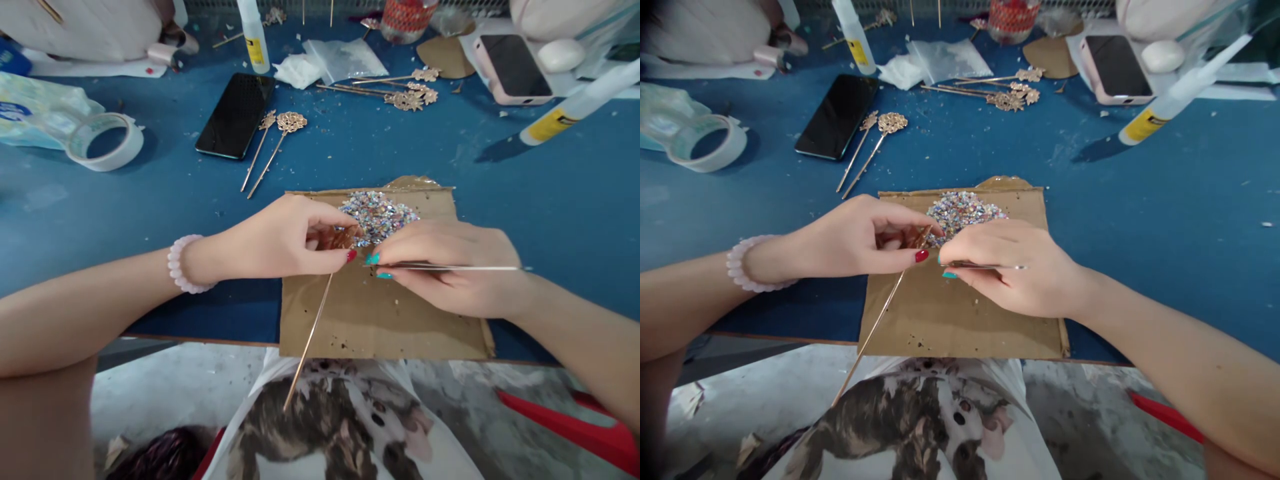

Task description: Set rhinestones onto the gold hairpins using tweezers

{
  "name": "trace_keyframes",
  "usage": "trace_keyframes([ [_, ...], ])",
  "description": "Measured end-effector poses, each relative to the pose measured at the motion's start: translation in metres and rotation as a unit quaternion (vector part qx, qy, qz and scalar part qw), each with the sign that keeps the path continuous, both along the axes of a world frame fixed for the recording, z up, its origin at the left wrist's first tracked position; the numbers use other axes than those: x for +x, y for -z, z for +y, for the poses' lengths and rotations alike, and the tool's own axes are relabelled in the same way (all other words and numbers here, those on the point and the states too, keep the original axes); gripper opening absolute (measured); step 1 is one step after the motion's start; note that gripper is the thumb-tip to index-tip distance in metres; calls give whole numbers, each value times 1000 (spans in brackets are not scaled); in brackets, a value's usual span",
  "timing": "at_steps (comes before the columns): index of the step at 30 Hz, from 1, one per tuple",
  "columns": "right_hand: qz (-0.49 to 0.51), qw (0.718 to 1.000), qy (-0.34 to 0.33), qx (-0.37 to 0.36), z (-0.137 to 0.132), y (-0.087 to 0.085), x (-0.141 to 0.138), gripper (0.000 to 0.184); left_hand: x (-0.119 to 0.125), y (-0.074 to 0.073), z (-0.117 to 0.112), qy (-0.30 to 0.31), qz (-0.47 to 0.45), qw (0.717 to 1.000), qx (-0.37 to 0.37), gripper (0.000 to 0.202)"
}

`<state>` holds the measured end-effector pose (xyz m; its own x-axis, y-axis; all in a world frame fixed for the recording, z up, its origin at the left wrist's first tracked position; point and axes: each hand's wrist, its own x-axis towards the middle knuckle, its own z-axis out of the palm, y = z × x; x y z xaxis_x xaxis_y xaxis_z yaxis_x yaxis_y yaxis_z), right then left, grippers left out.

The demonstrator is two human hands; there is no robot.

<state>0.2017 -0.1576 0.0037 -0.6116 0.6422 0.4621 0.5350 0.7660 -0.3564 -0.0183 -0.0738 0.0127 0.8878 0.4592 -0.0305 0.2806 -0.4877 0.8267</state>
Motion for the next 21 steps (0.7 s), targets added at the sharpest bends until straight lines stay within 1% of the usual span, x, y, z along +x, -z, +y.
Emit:
trace_keyframes([
  [2,-20,1000,-11,2,1,1,3,11,-1,2,1,4,-4,1000,-4,9],
  [8,-49,999,1,-2,5,0,14,9,-1,2,0,13,-7,1000,5,8],
  [10,-57,998,-11,-6,7,0,17,8,-1,2,0,14,-8,1000,7,8],
  [13,-70,996,-36,-30,10,2,20,8,0,3,1,12,-11,1000,9,8],
  [15,-61,996,-51,-39,10,2,21,7,0,4,1,14,-13,1000,8,8],
  [18,-42,996,-68,-32,9,0,23,11,0,3,1,18,-16,1000,10,8],
  [21,-54,995,-74,-26,9,-4,23,14,0,3,1,21,-19,1000,12,9],
])
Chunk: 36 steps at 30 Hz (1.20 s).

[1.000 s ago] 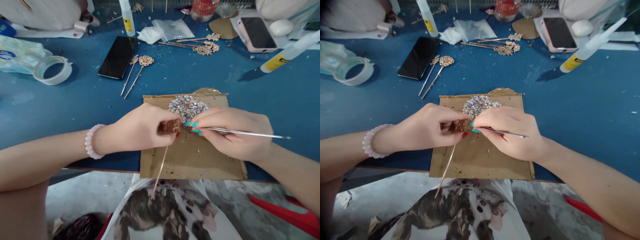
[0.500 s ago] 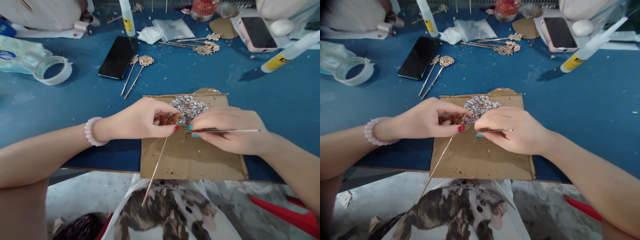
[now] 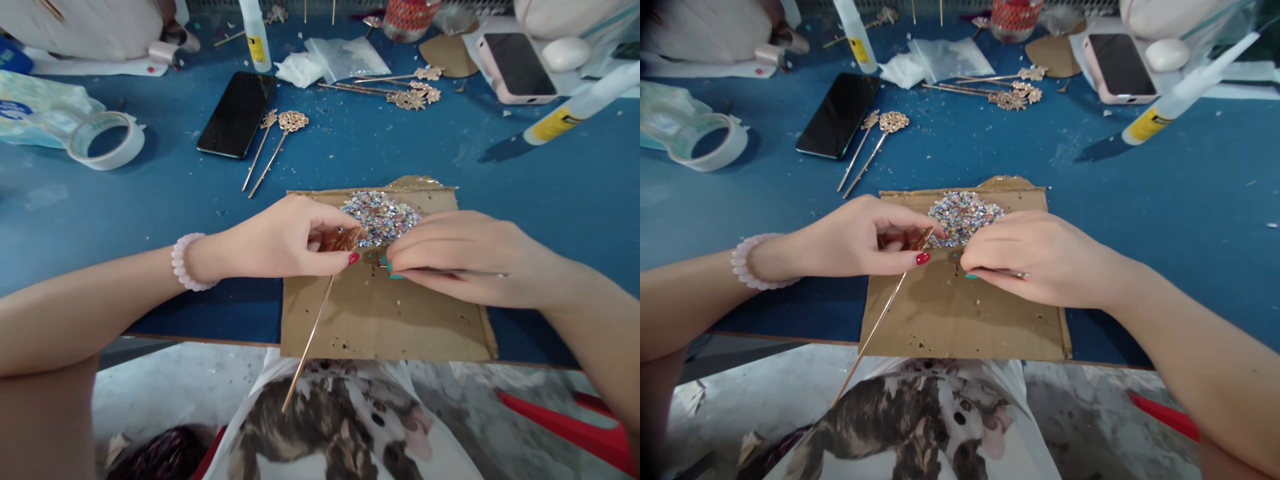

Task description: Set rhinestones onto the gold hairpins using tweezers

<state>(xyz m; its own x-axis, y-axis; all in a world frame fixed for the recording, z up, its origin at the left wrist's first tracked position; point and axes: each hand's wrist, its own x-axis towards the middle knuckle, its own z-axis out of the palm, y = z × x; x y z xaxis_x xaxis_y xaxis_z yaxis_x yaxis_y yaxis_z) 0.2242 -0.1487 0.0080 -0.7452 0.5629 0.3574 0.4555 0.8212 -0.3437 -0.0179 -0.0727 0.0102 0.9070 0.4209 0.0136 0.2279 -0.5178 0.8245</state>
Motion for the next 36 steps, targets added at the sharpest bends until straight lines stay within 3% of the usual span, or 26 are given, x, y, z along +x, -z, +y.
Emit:
trace_keyframes([
  [12,-61,998,-29,-2,1,-7,5,14,0,1,0,1,3,1000,12,9],
  [17,-13,1000,23,-5,-4,-11,3,11,0,1,-1,-2,4,1000,-11,7],
  [23,95,989,115,10,-14,-13,-13,17,0,0,0,-3,20,995,-97,19],
  [27,130,985,109,42,-20,-12,-22,24,0,-1,-3,5,22,986,-166,30],
  [32,130,985,110,8,-24,-13,-29,18,0,-1,-8,9,23,973,-228,37],
  [36,164,982,89,39,-24,-12,-29,18,1,1,-8,14,15,966,-256,40],
])
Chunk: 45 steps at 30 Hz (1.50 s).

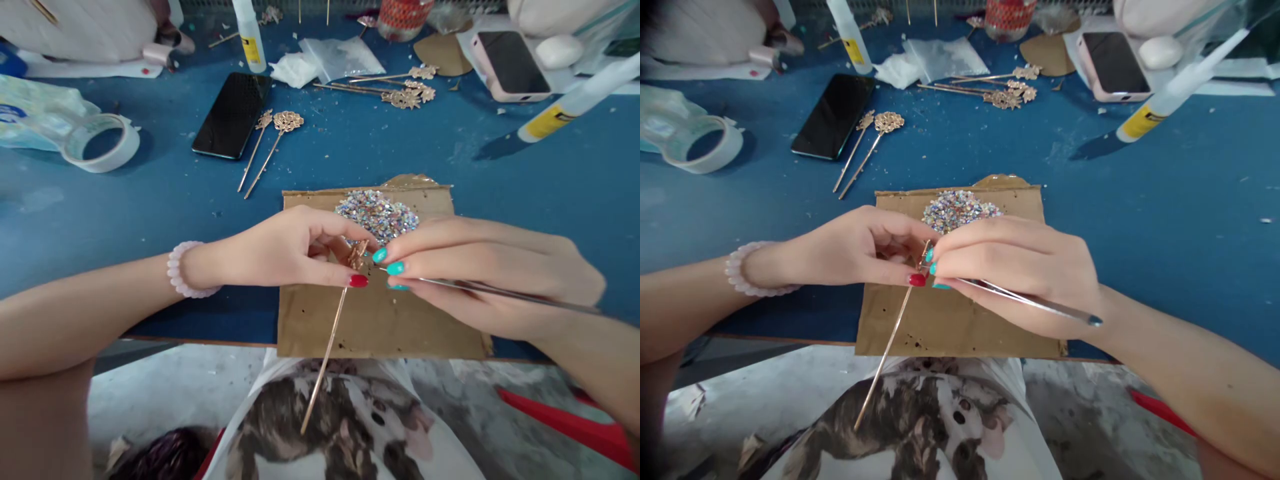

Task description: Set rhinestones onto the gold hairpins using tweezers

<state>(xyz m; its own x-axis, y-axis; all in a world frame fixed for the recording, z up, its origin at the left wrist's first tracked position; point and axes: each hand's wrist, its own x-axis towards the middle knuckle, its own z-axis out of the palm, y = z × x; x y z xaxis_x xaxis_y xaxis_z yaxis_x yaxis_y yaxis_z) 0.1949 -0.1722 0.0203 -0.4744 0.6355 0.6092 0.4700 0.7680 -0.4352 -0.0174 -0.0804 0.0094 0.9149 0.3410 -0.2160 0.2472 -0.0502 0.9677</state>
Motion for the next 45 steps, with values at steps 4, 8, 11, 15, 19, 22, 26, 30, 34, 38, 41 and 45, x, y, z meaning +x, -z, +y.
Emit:
trace_keyframes([
  [4,-17,1000,-2,-8,-1,-1,0,16,0,1,0,2,-14,1000,-10,39],
  [8,-31,999,8,-16,-3,-1,-2,15,1,1,0,6,-35,999,-13,35],
  [11,-24,1000,5,-18,-4,-1,-2,15,1,1,0,10,-37,999,-14,35],
  [15,-7,1000,0,-25,-3,0,-2,16,1,2,0,13,-28,1000,-4,36],
  [19,-2,1000,-12,-25,-2,2,-2,15,1,3,1,19,-23,1000,8,39],
  [22,-11,999,-4,-31,-2,2,-1,15,0,3,1,27,-15,999,13,41],
  [26,-25,999,-6,-29,-2,1,-1,14,1,3,1,33,-8,999,23,42],
  [30,-28,999,-10,-25,-2,-1,0,14,2,1,2,35,-9,999,34,41],
  [34,-25,999,-14,-25,0,0,0,13,2,1,3,39,-2,998,39,41],
  [38,-6,1000,-12,-20,0,2,-1,13,2,1,3,45,-11,999,16,40],
  [41,3,1000,-14,-22,-1,2,-2,14,2,1,2,55,-17,998,-5,40],
  [45,-17,999,-12,-32,-3,-2,-3,15,1,1,1,60,-23,997,-30,40],
])
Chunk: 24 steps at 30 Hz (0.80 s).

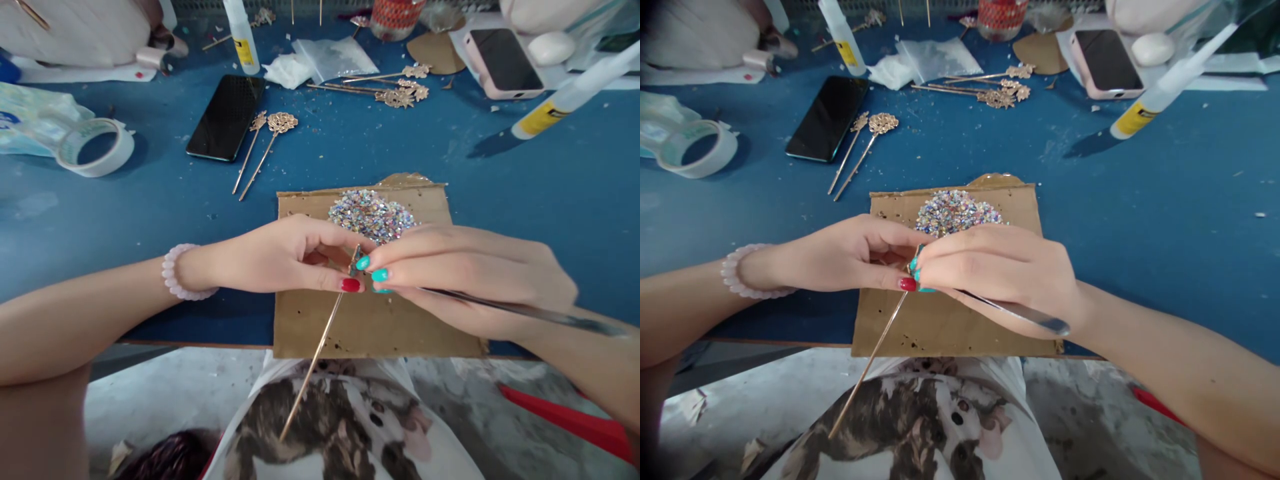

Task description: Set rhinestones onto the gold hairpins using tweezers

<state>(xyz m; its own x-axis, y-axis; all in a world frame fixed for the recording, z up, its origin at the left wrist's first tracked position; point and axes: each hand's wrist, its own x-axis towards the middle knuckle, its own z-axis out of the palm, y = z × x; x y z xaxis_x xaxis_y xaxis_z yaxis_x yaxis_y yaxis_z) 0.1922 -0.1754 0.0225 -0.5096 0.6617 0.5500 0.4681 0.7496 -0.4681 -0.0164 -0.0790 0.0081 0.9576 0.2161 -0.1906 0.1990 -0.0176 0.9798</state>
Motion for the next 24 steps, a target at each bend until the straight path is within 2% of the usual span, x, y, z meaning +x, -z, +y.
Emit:
trace_keyframes([
  [5,-12,1000,-17,4,1,-2,0,12,-1,1,0,14,-7,999,-37,39],
  [11,-10,1000,-16,-16,-1,-2,1,11,-3,3,0,8,0,1000,-24,41],
  [15,11,999,-28,-18,-5,-1,-1,14,-2,4,-1,2,-10,999,-41,42],
  [19,28,999,4,-31,-9,-1,-3,19,-2,3,-2,4,-27,998,-64,41],
  [24,11,1000,-5,-21,-10,-3,-2,16,-2,2,-2,4,-22,997,-77,41],
])
